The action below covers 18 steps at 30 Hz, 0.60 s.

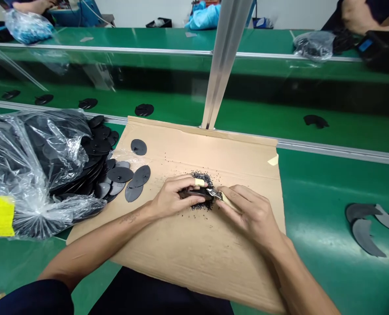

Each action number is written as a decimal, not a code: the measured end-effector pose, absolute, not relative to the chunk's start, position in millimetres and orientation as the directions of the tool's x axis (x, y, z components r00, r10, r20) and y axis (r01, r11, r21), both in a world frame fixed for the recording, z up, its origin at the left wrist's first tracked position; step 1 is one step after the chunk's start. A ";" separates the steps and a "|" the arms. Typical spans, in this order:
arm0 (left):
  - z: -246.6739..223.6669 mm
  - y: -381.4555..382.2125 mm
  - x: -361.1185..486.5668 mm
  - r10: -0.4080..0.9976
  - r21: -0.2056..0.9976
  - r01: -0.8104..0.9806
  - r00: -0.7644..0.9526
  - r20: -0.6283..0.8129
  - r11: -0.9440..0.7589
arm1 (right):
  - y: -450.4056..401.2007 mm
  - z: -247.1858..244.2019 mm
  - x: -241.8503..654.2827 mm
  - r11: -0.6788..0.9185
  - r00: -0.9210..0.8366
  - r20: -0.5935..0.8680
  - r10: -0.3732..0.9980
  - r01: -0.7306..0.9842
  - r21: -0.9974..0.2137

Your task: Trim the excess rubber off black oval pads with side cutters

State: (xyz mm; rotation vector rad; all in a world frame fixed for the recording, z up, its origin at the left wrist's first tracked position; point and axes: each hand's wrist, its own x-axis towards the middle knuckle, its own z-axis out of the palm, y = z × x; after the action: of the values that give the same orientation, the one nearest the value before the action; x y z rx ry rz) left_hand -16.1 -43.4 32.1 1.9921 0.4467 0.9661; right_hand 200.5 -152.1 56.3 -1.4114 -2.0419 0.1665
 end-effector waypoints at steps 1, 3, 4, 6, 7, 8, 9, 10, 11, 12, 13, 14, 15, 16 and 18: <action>32.3 -43.2 -16.1 0.615 0.814 -0.037 0.635 0.467 -0.579 | -150.9 54.8 201.3 0.405 -0.212 0.436 0.875 0.814 -0.417; 32.3 -42.5 -15.6 0.589 0.788 -0.040 0.642 0.492 -0.615 | -148.5 52.2 202.8 0.397 -0.216 0.438 0.873 0.836 -0.378; 32.0 -42.1 -15.3 0.563 0.765 -0.045 0.649 0.512 -0.643 | -147.5 51.3 203.3 0.401 -0.221 0.434 0.874 0.832 -0.383; 31.4 -41.1 -15.1 0.505 0.705 -0.044 0.666 0.548 -0.707 | -146.3 50.6 203.6 0.411 -0.222 0.415 0.882 0.793 -0.449; 31.2 -40.8 -15.1 0.494 0.680 -0.027 0.666 0.558 -0.732 | -146.1 50.9 203.3 0.409 -0.215 0.402 0.890 0.765 -0.497; 31.2 -40.5 -15.2 0.503 0.669 -0.002 0.657 0.562 -0.743 | -146.1 51.5 202.7 0.402 -0.204 0.389 0.899 0.738 -0.542; 31.5 -40.5 -15.2 0.535 0.680 0.026 0.638 0.553 -0.733 | -146.1 52.3 201.9 0.386 -0.186 0.373 0.909 0.715 -0.583; 31.9 -40.6 -14.9 0.588 0.716 0.049 0.611 0.530 -0.696 | -146.2 53.1 200.5 0.364 -0.162 0.358 0.920 0.695 -0.621; 32.3 -41.0 -14.2 0.654 0.774 0.059 0.577 0.488 -0.630 | -146.3 53.7 198.7 0.337 -0.128 0.345 0.930 0.674 -0.657; 32.7 -41.5 -13.2 0.719 0.839 0.049 0.544 0.432 -0.542 | -146.5 53.9 196.3 0.308 -0.088 0.335 0.938 0.652 -0.693; 32.8 -42.3 -12.0 0.769 0.897 0.020 0.523 0.368 -0.442 | -146.8 53.7 193.5 0.283 -0.050 0.324 0.945 0.626 -0.727; 32.6 -43.4 -10.7 0.800 0.938 -0.024 0.515 0.309 -0.346 | -147.1 53.1 190.5 0.267 -0.018 0.319 0.947 0.595 -0.758; 32.2 -44.6 -9.7 0.810 0.960 -0.076 0.522 0.268 -0.269 | -147.6 52.1 187.6 0.263 0.006 0.323 0.946 0.564 -0.783; 31.7 -46.0 -9.1 0.802 0.967 -0.126 0.542 0.253 -0.220 | -148.1 50.9 185.0 0.272 0.021 0.335 0.942 0.537 -0.798; 30.6 -48.3 -9.7 0.748 0.956 -0.177 0.596 0.292 -0.232 | -149.2 49.1 181.3 0.319 0.029 0.389 0.921 0.518 -0.794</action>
State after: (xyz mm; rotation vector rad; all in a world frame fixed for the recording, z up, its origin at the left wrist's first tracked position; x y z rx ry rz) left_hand -9.7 -48.3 30.6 1.5812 0.4917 0.9263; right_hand 181.3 -149.2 49.1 -1.3303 -1.6247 0.5261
